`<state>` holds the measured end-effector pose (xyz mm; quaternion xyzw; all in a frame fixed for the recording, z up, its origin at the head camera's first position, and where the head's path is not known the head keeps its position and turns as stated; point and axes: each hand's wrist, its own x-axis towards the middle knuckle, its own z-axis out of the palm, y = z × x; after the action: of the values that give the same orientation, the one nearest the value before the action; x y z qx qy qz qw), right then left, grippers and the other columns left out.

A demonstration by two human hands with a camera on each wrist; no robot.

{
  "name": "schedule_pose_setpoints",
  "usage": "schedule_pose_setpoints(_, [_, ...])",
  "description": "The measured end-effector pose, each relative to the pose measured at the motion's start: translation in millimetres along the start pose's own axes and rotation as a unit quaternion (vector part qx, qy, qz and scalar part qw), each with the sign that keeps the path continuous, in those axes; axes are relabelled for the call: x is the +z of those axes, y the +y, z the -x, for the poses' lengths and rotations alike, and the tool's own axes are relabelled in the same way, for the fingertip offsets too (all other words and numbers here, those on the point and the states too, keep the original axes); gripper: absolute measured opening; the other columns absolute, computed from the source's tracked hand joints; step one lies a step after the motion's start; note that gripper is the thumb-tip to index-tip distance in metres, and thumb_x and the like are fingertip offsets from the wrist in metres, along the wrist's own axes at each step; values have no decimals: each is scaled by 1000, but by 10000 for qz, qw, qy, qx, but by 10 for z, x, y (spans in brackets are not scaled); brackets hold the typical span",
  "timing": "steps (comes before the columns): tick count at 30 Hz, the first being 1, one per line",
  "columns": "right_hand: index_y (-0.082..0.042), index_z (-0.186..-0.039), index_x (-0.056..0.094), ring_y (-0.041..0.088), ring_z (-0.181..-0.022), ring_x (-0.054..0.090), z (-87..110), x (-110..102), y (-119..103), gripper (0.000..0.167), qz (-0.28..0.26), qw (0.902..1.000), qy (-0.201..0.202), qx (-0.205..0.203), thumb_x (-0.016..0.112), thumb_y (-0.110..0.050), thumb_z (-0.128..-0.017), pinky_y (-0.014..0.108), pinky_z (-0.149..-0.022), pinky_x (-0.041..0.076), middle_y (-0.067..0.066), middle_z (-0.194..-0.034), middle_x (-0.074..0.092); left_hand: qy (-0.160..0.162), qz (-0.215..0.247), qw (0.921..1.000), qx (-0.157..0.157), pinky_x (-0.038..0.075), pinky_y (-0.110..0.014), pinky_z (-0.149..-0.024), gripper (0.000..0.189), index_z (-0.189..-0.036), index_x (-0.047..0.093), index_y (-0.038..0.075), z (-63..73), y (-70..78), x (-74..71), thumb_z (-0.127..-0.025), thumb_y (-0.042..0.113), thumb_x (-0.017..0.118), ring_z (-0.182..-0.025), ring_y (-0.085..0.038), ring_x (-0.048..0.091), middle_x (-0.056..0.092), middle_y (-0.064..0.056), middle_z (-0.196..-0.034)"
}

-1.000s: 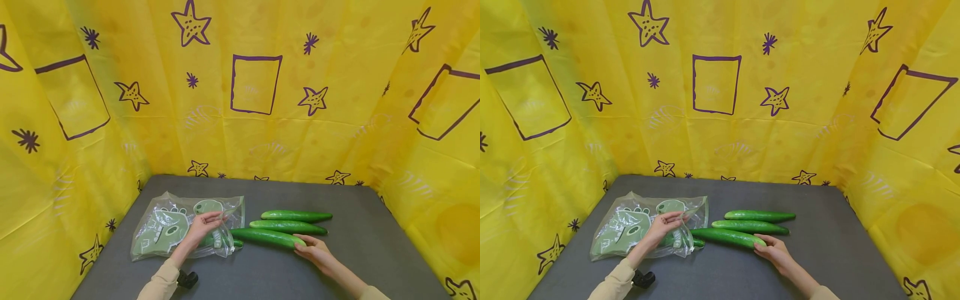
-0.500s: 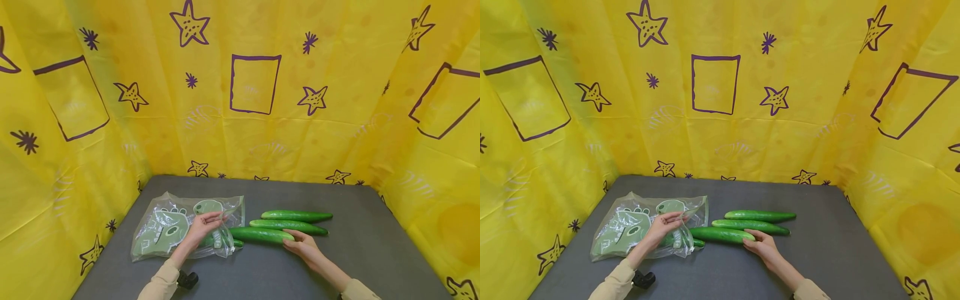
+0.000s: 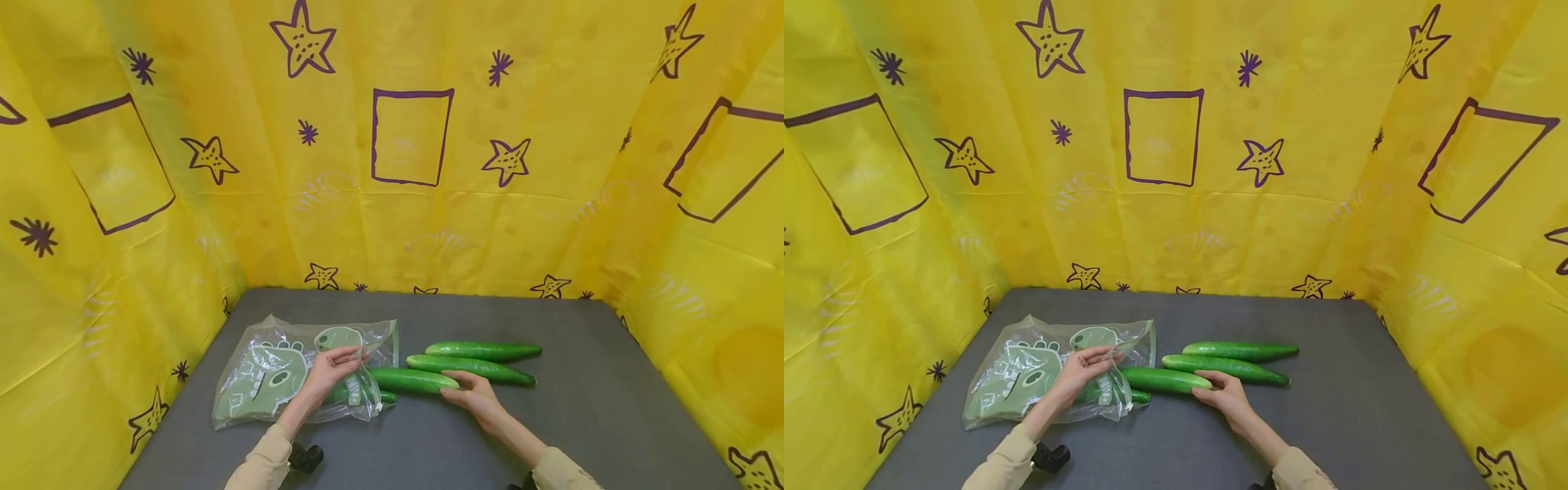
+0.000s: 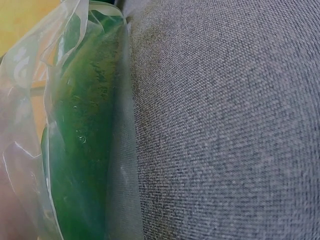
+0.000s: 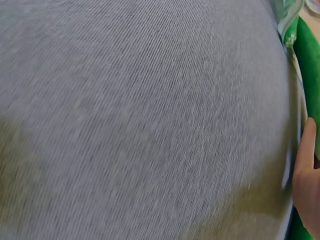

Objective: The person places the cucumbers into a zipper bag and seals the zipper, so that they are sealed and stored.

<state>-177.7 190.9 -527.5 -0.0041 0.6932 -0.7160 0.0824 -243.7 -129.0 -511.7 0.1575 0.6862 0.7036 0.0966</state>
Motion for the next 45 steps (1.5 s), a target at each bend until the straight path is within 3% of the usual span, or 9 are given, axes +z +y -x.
schedule_pose_setpoints(6, [8, -125, 56, 3, -86, 61, -65, 142, -10, 48, 291, 9995, 120, 83, 71, -3, -81, 19, -77, 52, 22, -124, 60, 173, 81, 9997, -117, 53, -18, -86, 44, -124, 51, -15, 2, 7, 18, -86, 2, 65, -93, -1, 67, 72, -3, -106])
schedule_pose_setpoints(15, [7, -121, 60, 7, -87, 62, -155, 302, -37, 45, 456, 9986, 142, -221, 73, -4, -79, 20, -75, 52, 23, -122, 62, 99, 144, 9998, -121, 52, -17, -86, 46, -127, 47, -16, -5, 1, 3, -87, 2, 63, -93, 1, 67, 73, 5, -102])
schedule_pose_setpoints(20, [8, -118, 62, 8, -89, 62, -231, 390, -27, 42, 697, 9963, 81, -490, 73, -2, -79, 18, -73, 51, 26, -121, 61, 85, 198, 9998, -35, 53, -18, -85, 43, -125, 51, -14, -5, -2, -2, -87, 2, 64, -94, -1, 67, 73, 4, -103])
schedule_pose_setpoints(27, [10, -115, 62, 15, -90, 64, -316, 552, 9, 40, 664, 9954, 52, -696, 73, 1, -78, 17, -70, 51, 28, -120, 61, 80, 221, 9997, -41, 53, -18, -85, 39, -123, 56, -8, -2, 6, -2, -87, 4, 64, -94, -2, 68, 73, 13, -97])
schedule_pose_setpoints(40, [11, -112, 63, 32, -96, 65, -442, 775, 94, 37, 920, 9917, 5, -901, 72, 5, -77, 16, -70, 50, 29, -112, 64, 229, 57, 9997, -21, 53, -16, -84, 43, -125, 50, -15, -5, -16, -11, -88, 3, 63, -94, 0, 67, 73, 1, -103])
schedule_pose_setpoints(45, [5, -110, 67, 23, -94, 67, -446, 803, 101, 36, 1082, 9877, 60, -1123, 75, -2, -76, 17, -71, 51, 23, -108, 68, 140, 57, 9999, 7, 53, -17, -85, 41, -125, 53, -11, 0, -4, 1, -89, 5, 63, -96, -1, 67, 73, -1, -105])
